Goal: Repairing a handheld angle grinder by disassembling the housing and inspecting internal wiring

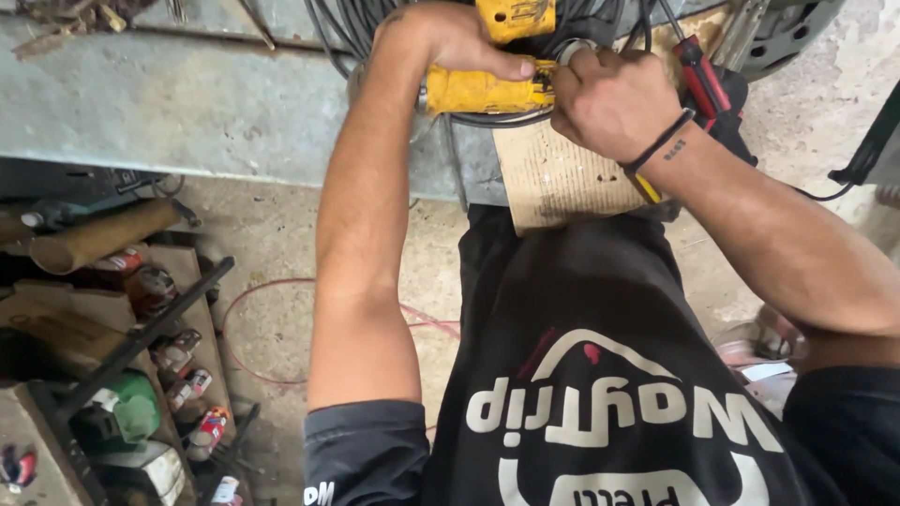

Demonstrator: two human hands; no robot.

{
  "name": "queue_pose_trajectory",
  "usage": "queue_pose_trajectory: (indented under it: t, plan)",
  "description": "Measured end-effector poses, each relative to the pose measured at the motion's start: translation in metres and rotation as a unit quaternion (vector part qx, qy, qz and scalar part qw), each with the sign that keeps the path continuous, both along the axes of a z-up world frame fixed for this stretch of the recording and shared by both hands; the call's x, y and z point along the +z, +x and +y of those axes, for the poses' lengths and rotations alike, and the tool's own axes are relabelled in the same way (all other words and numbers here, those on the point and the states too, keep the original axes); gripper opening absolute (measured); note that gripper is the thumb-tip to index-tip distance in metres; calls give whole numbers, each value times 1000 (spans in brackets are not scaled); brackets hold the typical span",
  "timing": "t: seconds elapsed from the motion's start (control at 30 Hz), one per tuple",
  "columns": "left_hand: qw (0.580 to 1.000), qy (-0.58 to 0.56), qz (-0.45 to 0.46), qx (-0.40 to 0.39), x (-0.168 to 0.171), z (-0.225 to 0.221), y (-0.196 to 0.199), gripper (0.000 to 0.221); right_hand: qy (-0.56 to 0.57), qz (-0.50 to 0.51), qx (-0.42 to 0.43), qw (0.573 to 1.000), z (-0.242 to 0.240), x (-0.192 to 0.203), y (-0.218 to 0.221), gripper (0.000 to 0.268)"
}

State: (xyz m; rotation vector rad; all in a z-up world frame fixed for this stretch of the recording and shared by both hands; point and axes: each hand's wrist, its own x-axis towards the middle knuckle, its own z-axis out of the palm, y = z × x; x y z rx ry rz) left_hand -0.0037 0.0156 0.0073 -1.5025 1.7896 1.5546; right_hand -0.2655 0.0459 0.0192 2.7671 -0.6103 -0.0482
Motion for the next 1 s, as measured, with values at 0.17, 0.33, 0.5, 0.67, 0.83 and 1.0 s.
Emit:
queue_pose_trajectory:
  t: [0.17, 0.33, 0.5, 0.67, 0.83, 1.0]
  plan:
    - [999, 23, -26, 40, 20, 5, -3, 90, 21, 2, 19, 1000, 0, -8, -9, 28]
    - [996, 36, -75, 13, 20, 5, -4, 103, 22, -5, 72, 997, 1, -9, -9, 28]
    - [995, -29, -63, 76, -7, 9, -1, 91, -9, -21, 101, 995, -1, -10, -14, 24]
    - [992, -25, -55, 110, 12, 13, 1, 92, -10, -53, 32, 998, 11, 1, -14, 15]
    - [994, -83, 21, 73, -35, 10, 2, 80, 71, -152, -20, 986, 20, -7, -18, 21]
    - [995, -62, -27, 75, -17, 12, 4, 90, 107, -124, -41, 986, 16, -18, -22, 22]
